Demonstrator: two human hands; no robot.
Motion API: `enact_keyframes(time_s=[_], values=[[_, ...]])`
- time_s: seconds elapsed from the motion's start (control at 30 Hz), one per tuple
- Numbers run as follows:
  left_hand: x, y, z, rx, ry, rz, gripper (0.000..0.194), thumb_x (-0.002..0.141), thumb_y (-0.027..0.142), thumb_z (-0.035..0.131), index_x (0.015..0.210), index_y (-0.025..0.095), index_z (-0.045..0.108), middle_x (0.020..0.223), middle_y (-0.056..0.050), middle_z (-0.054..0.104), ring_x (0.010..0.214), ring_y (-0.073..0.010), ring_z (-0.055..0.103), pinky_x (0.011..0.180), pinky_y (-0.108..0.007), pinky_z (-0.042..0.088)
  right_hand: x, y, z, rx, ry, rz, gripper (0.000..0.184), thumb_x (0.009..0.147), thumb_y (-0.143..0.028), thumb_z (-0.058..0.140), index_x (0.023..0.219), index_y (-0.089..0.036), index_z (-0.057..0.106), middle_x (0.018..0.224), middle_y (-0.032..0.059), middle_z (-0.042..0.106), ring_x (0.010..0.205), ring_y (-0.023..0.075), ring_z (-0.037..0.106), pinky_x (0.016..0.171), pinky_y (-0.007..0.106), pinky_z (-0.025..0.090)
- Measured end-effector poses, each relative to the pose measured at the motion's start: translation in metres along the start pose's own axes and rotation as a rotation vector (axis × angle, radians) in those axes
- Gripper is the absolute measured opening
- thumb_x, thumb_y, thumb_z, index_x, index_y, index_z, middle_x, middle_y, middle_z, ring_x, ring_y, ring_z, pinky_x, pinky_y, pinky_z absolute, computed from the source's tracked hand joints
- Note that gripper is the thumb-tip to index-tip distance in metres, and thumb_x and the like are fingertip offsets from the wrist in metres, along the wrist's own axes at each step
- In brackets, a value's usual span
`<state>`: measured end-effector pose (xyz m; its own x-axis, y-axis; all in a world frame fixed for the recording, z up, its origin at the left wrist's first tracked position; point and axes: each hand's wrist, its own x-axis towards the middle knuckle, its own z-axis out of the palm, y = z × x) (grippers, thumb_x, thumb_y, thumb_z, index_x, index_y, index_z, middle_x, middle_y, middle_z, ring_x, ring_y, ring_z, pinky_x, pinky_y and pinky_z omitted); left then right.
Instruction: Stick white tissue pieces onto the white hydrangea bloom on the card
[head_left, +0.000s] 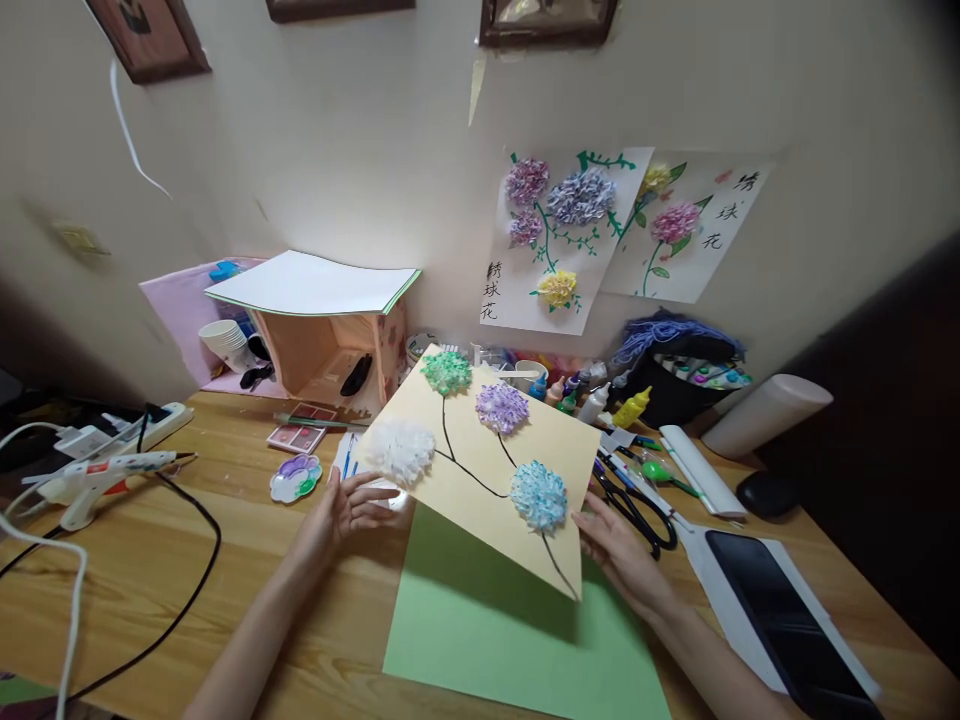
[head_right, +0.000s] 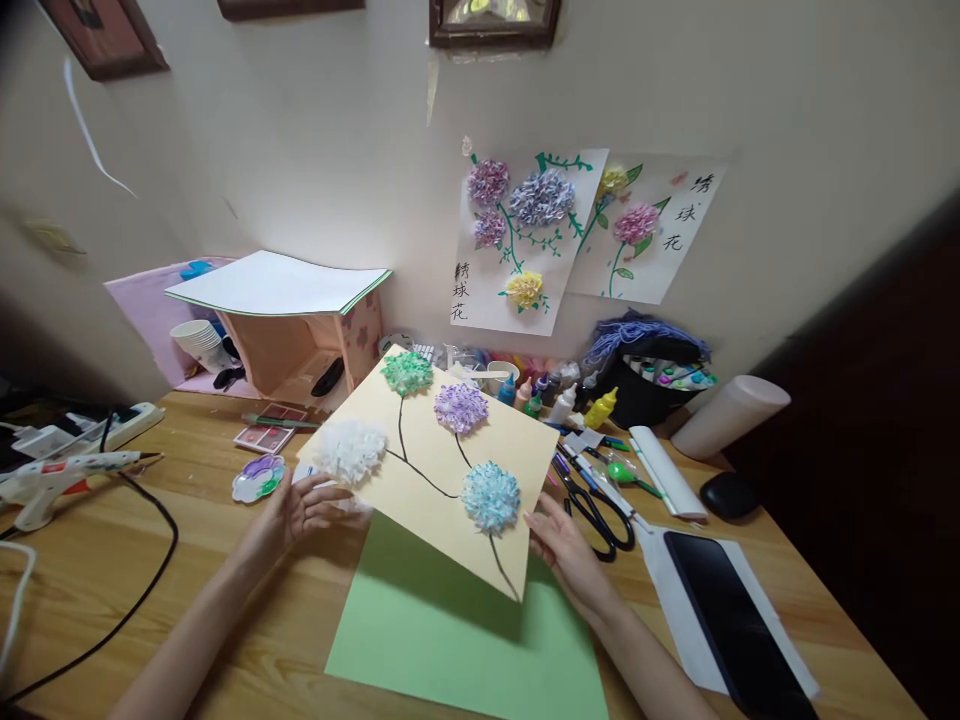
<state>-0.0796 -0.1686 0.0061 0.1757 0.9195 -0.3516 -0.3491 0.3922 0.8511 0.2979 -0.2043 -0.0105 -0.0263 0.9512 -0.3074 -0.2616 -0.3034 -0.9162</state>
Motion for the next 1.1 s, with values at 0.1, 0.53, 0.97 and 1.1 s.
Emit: enact_keyframes(time_s=[0.1,0.53,0.97,1.1], values=[[-0.004,-0.006,0.011,-0.001,-0.115,0.012,0.071,0.076,0.073,0.048,0.112,0.013,0.063,0.104,-0.017,0.07,0.079,-0.0209,0.069,0.063,-0.026,0.054,-0.011,0.011,0.006,0.08,0.026,-0.022,0.044,0.067,-0.038,0.079,0.103,-0.024,0.06,0.068,-0.0032,0.065,0.064,0.0117,0.062,0.06,0.021,0.052],[-0.017,-0.002,0.09,0.465,-0.134,0.174,0.05,0.077,0.058,0.058,0.105,0.017,0.066,0.104,-0.009,0.068,0.09,-0.0243,0.063,0.079,-0.035,0.051,-0.014,0.045,0.064,0.114,0.031,-0.033,0.054,0.054,-0.042,0.086,0.097,-0.017,0.062,0.101,0.0112,0.072,0.096,0.0292,0.066,0.08,0.043,0.056],[0.007,0.094,0.044,1.005,-0.163,0.258,0.04,0.081,0.052,0.052,0.095,0.017,0.063,0.086,-0.003,0.062,0.081,-0.0194,0.054,0.069,-0.025,0.045,-0.011,0.013,0.014,-0.146,-0.314,-0.037,0.05,0.078,-0.045,0.068,0.122,-0.023,0.055,0.12,0.0132,0.066,0.094,0.0234,0.069,0.084,0.041,0.053],[0.02,0.128,0.045,1.199,-0.241,0.321,0.039,0.081,0.053,0.051,0.088,0.017,0.064,0.088,-0.003,0.062,0.085,-0.02,0.053,0.075,-0.024,0.042,0.003,-0.001,0.017,-0.176,-0.24,-0.053,0.05,0.08,-0.051,0.062,0.121,-0.023,0.057,0.121,0.0137,0.065,0.09,0.0236,0.07,0.083,0.043,0.054]])
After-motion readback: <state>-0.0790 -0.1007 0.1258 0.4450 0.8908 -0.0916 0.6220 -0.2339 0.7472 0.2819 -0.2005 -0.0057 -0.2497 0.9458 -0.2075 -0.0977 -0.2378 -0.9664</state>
